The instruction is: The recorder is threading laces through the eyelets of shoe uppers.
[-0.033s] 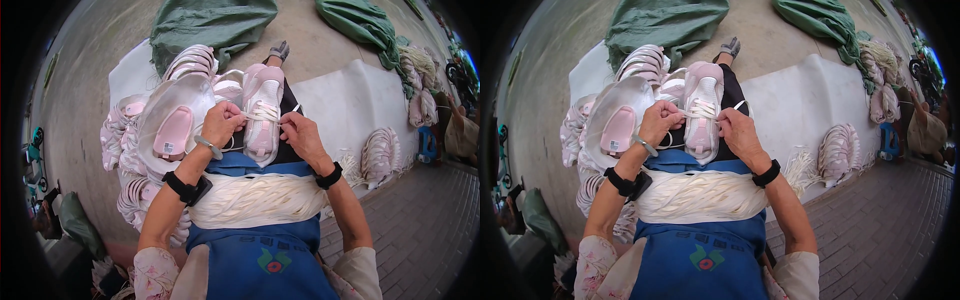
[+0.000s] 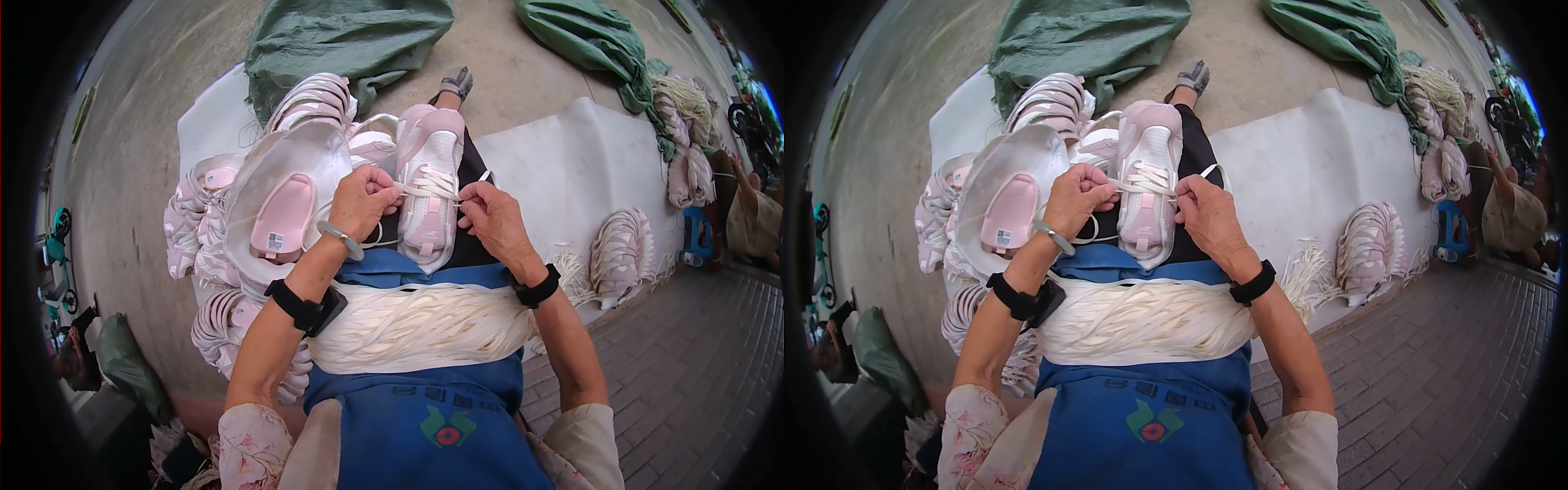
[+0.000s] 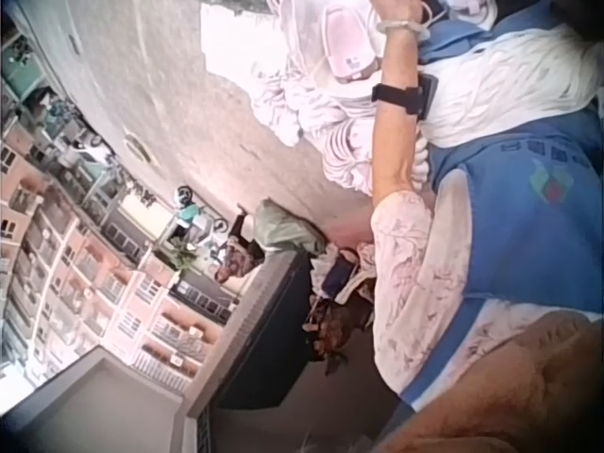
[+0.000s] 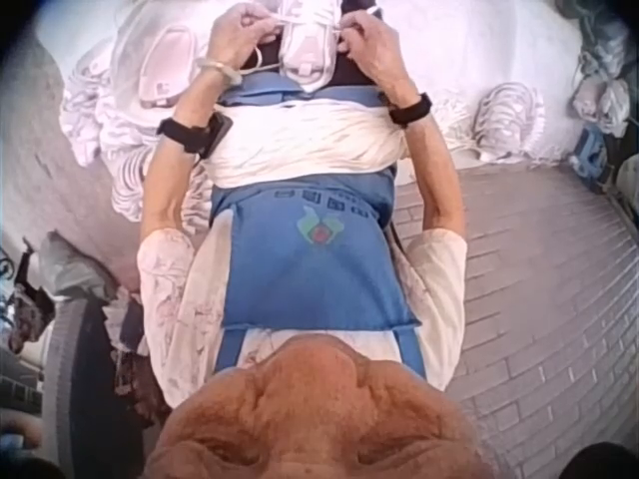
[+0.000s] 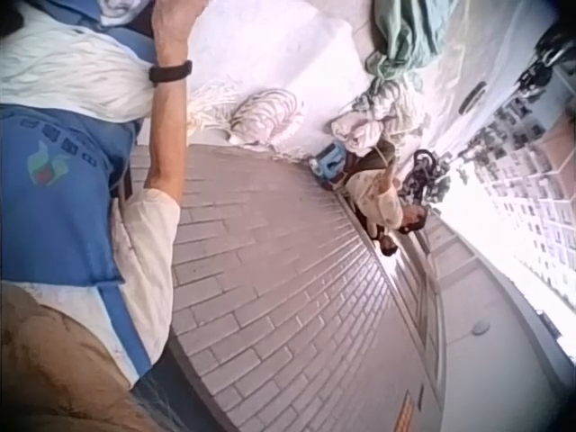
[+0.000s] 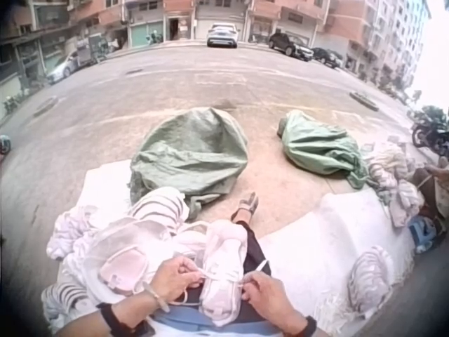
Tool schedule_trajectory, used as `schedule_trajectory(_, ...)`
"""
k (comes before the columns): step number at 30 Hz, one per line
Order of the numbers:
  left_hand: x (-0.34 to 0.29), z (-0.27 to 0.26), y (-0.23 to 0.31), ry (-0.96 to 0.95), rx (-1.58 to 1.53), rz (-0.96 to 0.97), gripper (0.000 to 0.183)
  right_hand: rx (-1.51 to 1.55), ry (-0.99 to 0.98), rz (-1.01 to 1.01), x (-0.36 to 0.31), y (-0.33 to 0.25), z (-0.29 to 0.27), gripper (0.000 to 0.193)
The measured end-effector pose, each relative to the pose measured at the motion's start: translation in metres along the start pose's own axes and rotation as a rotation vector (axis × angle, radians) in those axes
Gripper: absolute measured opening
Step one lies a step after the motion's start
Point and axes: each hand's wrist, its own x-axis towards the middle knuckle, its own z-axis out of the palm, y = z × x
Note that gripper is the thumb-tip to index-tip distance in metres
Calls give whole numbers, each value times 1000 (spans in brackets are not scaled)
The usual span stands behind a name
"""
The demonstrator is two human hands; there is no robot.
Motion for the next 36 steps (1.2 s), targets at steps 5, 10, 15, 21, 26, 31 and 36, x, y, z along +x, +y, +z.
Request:
schedule_trajectory(5,2,0,1,-19,-22,-7,11,194,-31,184,3,3,-2,9)
schedule_trajectory(10,3,3,8,-27,119,44,13,241,-15,193,0,3,1,8)
schedule_trajectory(15,-1,9,15,31,549,331,12,293,-41,229,2,2,2,7)
schedule_trajectory(21,-7,8,8,25,259,116,7,-27,154,-92,-3,6,12,7)
schedule_trajectory(26,-16,9,6,33,391,165,13,-221,151,-299,-14,-2,9,11)
schedule_trajectory(31,-12,8,2,66,489,171,17,-195,183,-349,-11,-4,16,9)
schedule_trajectory(36,-18,5,0,129,785,513,24,-100,72,-114,-6,3,15,17)
